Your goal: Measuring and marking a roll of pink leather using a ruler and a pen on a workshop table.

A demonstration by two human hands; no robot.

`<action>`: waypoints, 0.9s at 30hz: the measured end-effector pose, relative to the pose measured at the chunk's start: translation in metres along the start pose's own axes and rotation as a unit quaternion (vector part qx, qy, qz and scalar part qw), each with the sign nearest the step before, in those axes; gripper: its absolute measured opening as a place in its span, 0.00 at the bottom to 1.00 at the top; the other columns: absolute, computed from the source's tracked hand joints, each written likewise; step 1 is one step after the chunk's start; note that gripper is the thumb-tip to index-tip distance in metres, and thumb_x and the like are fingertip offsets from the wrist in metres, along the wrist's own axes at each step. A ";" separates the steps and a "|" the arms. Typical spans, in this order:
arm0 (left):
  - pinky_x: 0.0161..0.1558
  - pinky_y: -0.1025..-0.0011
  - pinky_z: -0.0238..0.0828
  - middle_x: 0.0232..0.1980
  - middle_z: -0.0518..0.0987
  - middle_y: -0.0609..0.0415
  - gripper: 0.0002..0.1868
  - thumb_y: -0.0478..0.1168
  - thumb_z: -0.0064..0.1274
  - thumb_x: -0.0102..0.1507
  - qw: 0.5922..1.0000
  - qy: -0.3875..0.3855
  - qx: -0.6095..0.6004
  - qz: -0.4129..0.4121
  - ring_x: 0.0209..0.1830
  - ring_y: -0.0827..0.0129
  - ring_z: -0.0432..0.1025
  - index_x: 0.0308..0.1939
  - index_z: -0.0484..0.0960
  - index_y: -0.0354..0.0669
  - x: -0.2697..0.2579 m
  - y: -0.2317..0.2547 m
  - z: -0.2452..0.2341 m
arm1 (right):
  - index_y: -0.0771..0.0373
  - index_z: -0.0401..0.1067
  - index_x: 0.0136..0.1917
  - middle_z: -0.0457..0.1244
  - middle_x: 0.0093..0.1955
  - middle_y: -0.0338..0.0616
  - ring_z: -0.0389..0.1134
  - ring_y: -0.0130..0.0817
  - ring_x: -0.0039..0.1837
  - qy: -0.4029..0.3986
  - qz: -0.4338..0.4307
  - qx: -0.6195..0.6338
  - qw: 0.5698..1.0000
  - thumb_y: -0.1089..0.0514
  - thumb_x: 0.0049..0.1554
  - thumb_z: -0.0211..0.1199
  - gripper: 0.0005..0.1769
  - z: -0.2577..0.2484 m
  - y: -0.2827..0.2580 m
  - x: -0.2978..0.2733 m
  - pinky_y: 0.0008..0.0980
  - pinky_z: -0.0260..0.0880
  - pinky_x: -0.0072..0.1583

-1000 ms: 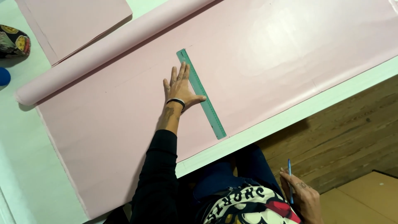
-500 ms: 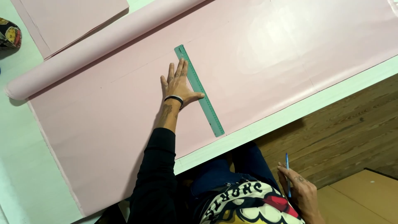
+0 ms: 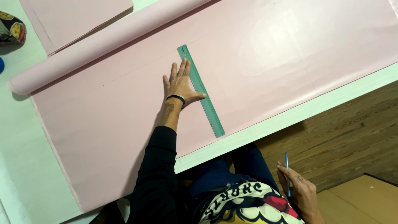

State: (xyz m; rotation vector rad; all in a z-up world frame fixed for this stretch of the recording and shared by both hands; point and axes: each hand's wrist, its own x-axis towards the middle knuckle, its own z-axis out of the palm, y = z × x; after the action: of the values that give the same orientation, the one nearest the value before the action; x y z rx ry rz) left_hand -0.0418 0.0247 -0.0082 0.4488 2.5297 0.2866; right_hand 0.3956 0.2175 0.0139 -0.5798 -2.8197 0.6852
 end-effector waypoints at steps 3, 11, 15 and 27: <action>0.79 0.42 0.24 0.85 0.35 0.71 0.77 0.65 0.74 0.38 1.000 -0.001 -0.005 0.004 0.84 0.64 0.27 0.81 0.37 0.64 -0.002 0.001 -0.001 | 0.55 0.76 0.54 0.72 0.56 0.40 0.76 0.35 0.53 0.005 -0.016 0.017 1.000 0.60 0.53 0.68 0.13 0.000 0.001 0.002 0.32 0.76 0.51; 0.79 0.44 0.24 0.85 0.35 0.72 0.77 0.64 0.74 0.39 1.000 -0.009 -0.002 -0.002 0.84 0.66 0.27 0.81 0.35 0.66 -0.002 0.002 -0.003 | 0.54 0.75 0.55 0.72 0.56 0.40 0.75 0.37 0.53 -0.003 -0.013 0.018 1.000 0.60 0.54 0.67 0.15 -0.001 -0.002 0.009 0.33 0.75 0.50; 0.79 0.44 0.23 0.84 0.34 0.71 0.78 0.64 0.74 0.39 1.000 -0.004 -0.007 0.004 0.84 0.66 0.27 0.80 0.35 0.66 -0.004 0.001 -0.001 | 0.53 0.76 0.55 0.72 0.56 0.39 0.76 0.36 0.53 -0.015 -0.012 0.010 1.000 0.60 0.53 0.67 0.15 0.002 0.003 0.007 0.33 0.75 0.50; 0.80 0.43 0.24 0.85 0.34 0.73 0.77 0.65 0.73 0.39 1.000 -0.008 0.001 0.003 0.84 0.66 0.27 0.80 0.35 0.67 -0.001 0.000 0.001 | 0.53 0.76 0.56 0.72 0.57 0.39 0.76 0.36 0.54 -0.011 -0.005 0.024 1.000 0.61 0.53 0.66 0.16 0.002 -0.004 0.011 0.32 0.76 0.51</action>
State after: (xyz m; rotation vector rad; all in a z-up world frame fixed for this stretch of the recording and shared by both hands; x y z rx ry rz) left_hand -0.0403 0.0245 -0.0089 0.4579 2.5147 0.2813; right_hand 0.3838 0.2174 0.0147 -0.5541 -2.8153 0.7611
